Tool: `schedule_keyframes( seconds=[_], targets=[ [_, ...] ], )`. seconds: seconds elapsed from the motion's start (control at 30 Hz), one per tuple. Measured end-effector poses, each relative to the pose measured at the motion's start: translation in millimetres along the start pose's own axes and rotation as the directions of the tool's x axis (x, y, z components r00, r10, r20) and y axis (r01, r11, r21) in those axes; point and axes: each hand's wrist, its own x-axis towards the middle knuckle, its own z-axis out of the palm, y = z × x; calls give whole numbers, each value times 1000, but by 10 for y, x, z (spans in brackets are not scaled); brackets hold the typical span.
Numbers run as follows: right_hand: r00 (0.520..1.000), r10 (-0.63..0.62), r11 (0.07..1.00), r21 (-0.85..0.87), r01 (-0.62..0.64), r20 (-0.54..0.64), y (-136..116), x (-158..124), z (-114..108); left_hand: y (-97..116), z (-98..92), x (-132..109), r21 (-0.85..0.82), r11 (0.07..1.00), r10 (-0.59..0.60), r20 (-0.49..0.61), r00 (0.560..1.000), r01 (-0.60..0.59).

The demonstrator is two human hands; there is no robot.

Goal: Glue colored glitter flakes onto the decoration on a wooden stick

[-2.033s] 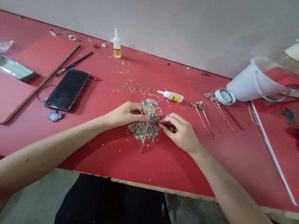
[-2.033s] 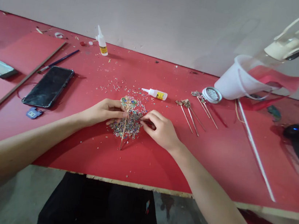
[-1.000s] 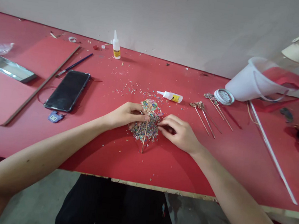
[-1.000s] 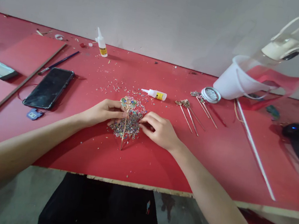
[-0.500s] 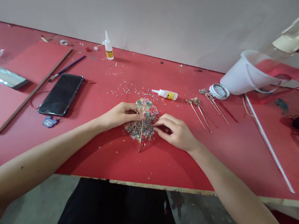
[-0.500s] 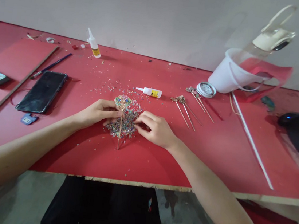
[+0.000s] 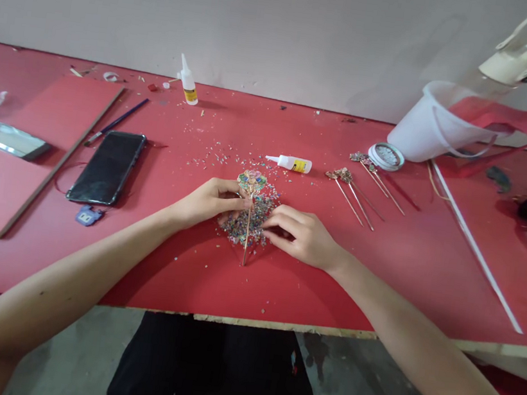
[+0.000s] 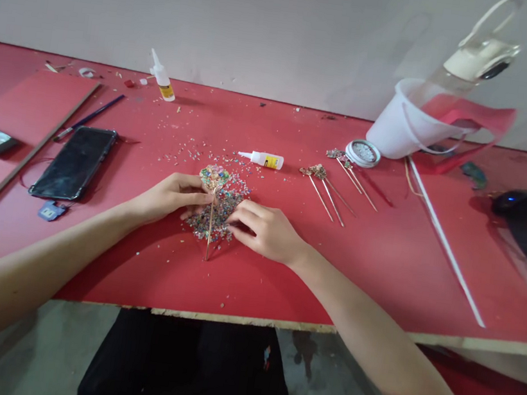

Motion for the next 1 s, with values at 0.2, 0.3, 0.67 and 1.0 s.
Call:
schedule_keyframes(
  seconds=[0.2, 0.3, 0.67, 1.0],
  targets=[
    [997, 74, 996, -42, -75, -28, -19, 1, 14, -41, -11, 14, -42, 999, 18, -5, 1000, -19],
    [997, 70, 997, -30, -71, -33, -18, -1, 7, -50, -19, 14, -50, 998, 23, 3, 1000, -22],
    [992, 122, 992, -35, -124, -40, -9, -1, 0, -37, -20, 5, -49, 999, 13, -7, 1000, -13],
    [990, 126, 992, -17, -127, -56, -13, -3, -4, -58, -37, 17, -37, 999, 23, 7, 1000, -23]
  ],
)
